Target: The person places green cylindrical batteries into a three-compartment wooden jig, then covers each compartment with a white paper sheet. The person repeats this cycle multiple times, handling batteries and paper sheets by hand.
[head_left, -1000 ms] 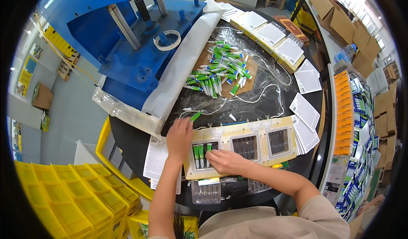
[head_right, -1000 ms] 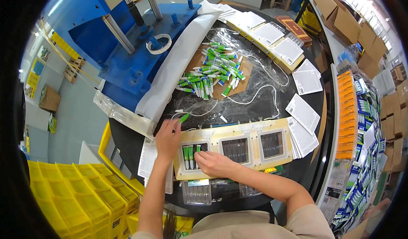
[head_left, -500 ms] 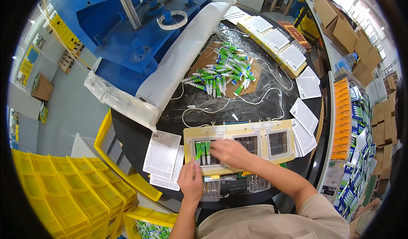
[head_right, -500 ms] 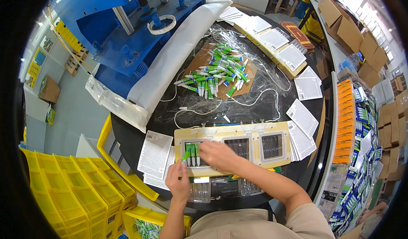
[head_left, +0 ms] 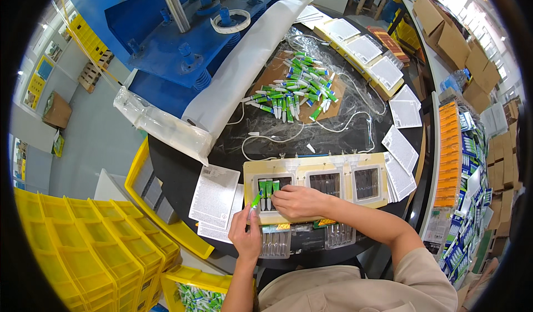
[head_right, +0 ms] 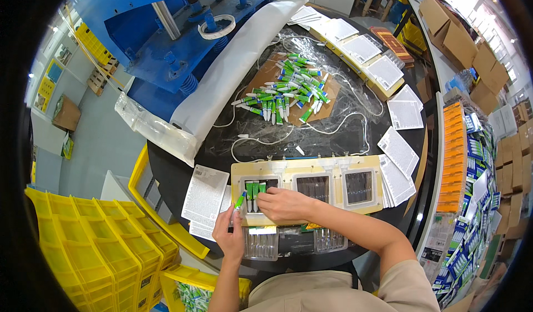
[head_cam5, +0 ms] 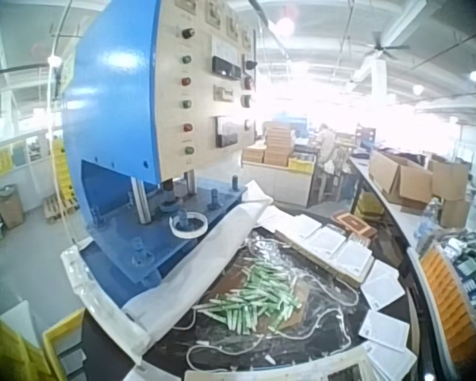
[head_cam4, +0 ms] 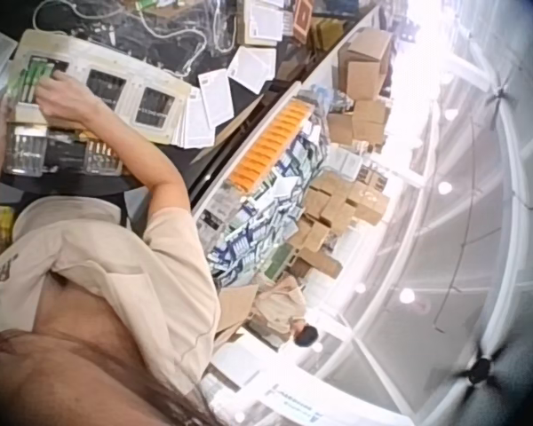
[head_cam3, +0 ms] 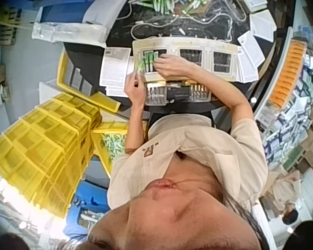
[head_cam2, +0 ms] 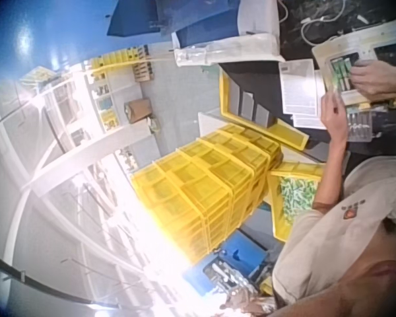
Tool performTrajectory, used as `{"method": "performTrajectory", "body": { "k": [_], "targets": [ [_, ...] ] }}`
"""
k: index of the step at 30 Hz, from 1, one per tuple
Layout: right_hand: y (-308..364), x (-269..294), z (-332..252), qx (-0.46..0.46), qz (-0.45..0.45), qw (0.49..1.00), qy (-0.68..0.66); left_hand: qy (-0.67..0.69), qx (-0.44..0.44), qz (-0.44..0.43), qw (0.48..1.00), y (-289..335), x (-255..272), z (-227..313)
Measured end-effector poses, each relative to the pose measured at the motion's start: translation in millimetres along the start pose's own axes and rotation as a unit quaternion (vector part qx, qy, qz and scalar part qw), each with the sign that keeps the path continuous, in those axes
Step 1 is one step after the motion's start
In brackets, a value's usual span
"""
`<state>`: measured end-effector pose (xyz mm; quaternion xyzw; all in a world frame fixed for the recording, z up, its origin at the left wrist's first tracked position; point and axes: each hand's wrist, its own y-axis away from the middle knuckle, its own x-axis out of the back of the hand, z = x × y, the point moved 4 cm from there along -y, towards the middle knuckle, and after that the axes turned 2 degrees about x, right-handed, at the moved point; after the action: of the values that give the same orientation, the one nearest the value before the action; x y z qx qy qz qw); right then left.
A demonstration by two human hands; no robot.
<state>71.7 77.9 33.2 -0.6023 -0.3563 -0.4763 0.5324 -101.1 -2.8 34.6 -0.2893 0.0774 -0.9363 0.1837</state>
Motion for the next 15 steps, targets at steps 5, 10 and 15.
{"method": "performTrajectory", "body": {
  "k": [5,10,15],
  "targets": [
    [12.1,7.0,18.3,-0.057,0.043,0.997,-0.039,-0.007,-0.004,0.004,1.0,3.0,-0.4,6.2],
    [25.9,18.8,140.6,-0.388,0.231,0.892,0.005,-0.07,-0.158,-0.007,0.985,9.0,-28.0,22.6],
    [13.9,-38.9,228.3,-0.577,0.109,0.809,-0.009,-0.151,-0.233,-0.014,0.961,12.1,-60.6,24.6]
  ]
}}
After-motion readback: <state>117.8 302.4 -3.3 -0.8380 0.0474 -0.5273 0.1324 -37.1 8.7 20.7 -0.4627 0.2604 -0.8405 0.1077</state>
